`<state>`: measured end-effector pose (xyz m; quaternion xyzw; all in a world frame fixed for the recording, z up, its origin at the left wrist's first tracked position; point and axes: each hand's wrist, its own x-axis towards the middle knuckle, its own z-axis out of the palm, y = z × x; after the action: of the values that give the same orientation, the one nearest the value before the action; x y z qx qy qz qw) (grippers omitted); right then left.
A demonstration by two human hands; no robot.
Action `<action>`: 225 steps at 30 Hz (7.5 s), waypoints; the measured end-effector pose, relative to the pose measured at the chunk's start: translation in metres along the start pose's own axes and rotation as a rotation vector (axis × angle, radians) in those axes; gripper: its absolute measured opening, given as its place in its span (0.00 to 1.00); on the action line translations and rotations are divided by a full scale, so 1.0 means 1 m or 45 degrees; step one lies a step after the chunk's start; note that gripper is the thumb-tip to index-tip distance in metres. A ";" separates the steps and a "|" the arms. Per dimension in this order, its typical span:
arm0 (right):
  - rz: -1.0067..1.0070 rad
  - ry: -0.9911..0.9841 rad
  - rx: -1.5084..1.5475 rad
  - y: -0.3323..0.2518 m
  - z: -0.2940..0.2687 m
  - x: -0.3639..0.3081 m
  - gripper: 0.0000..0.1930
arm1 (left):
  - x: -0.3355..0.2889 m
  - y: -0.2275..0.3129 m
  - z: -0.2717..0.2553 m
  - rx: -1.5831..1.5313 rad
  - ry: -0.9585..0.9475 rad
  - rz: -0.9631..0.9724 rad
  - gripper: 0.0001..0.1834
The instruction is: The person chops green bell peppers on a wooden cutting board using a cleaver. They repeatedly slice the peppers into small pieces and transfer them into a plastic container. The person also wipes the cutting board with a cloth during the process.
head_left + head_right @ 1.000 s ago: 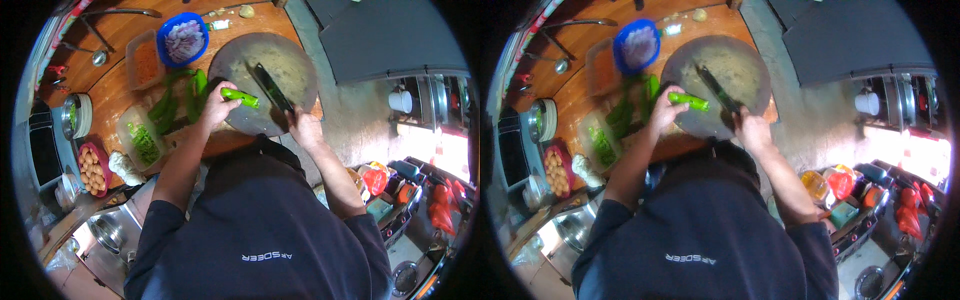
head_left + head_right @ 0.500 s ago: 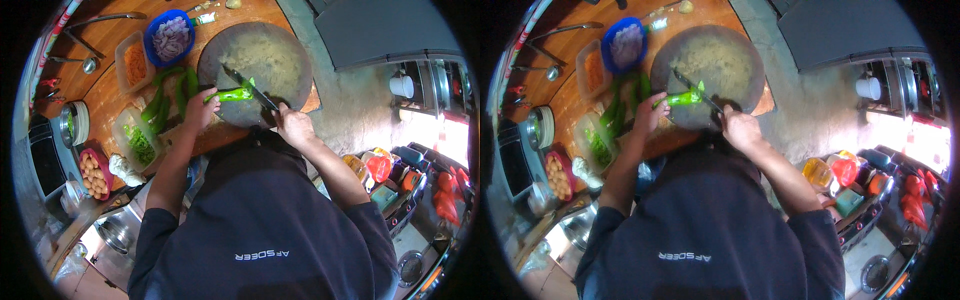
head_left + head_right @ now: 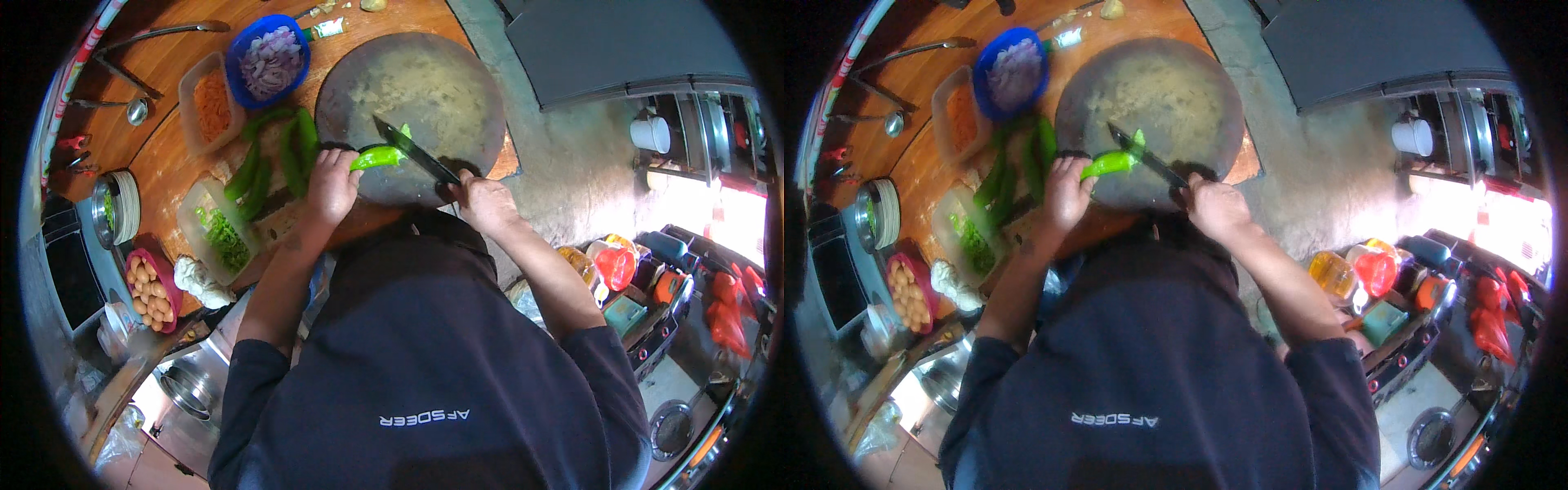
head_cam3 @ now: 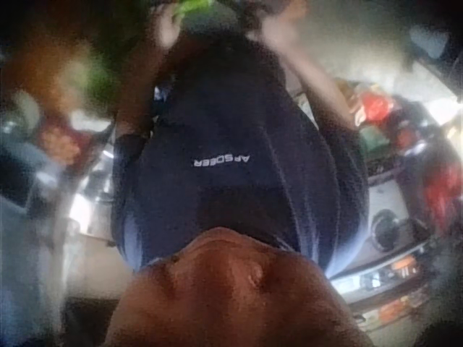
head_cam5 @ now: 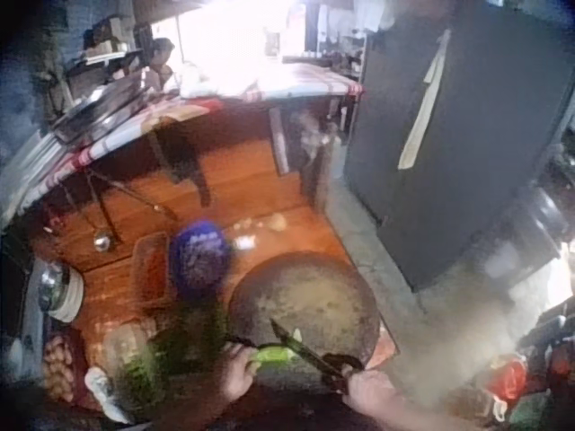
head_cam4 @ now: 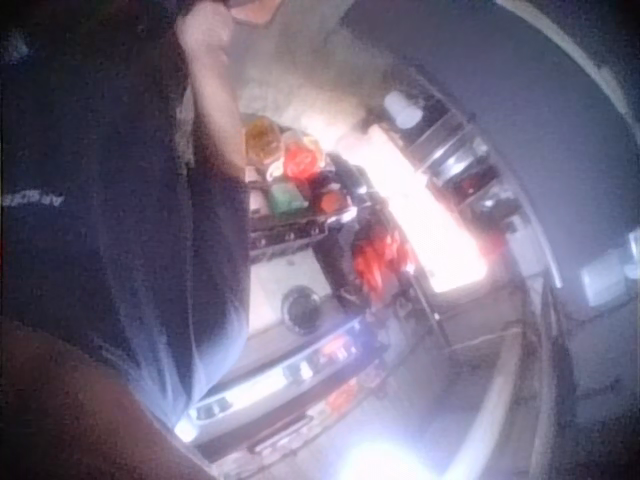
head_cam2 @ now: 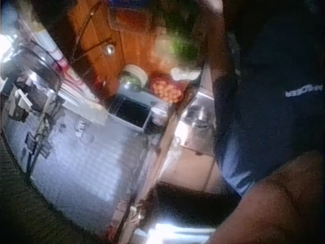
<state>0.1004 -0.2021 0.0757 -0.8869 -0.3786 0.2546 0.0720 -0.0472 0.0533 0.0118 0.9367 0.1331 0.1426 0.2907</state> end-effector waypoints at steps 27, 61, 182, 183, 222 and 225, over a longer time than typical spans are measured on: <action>-0.107 -0.072 -0.043 -0.011 -0.022 -0.008 0.14 | -0.024 -0.010 0.004 0.018 -0.032 0.176 0.13; 0.045 -0.019 -0.060 0.004 0.014 -0.019 0.16 | -0.015 0.016 0.010 0.220 -0.042 0.278 0.11; 0.138 0.243 0.302 -0.022 0.003 -0.015 0.14 | 0.000 0.006 0.033 -0.107 0.136 0.260 0.10; 0.088 0.313 0.198 -0.017 0.006 -0.017 0.13 | 0.003 0.012 0.034 -0.124 0.171 0.204 0.11; 0.440 -0.132 1.472 -0.086 0.077 0.031 0.11 | 0.038 0.017 0.068 -0.325 0.636 -0.086 0.15; 0.238 -0.303 1.460 -0.127 0.067 0.037 0.10 | 0.016 0.005 0.006 -0.186 0.854 -0.139 0.17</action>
<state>0.0079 -0.0913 0.0441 -0.7015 -0.1063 0.5215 0.4739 -0.0297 0.0511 0.0130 0.8059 0.2605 0.4361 0.3041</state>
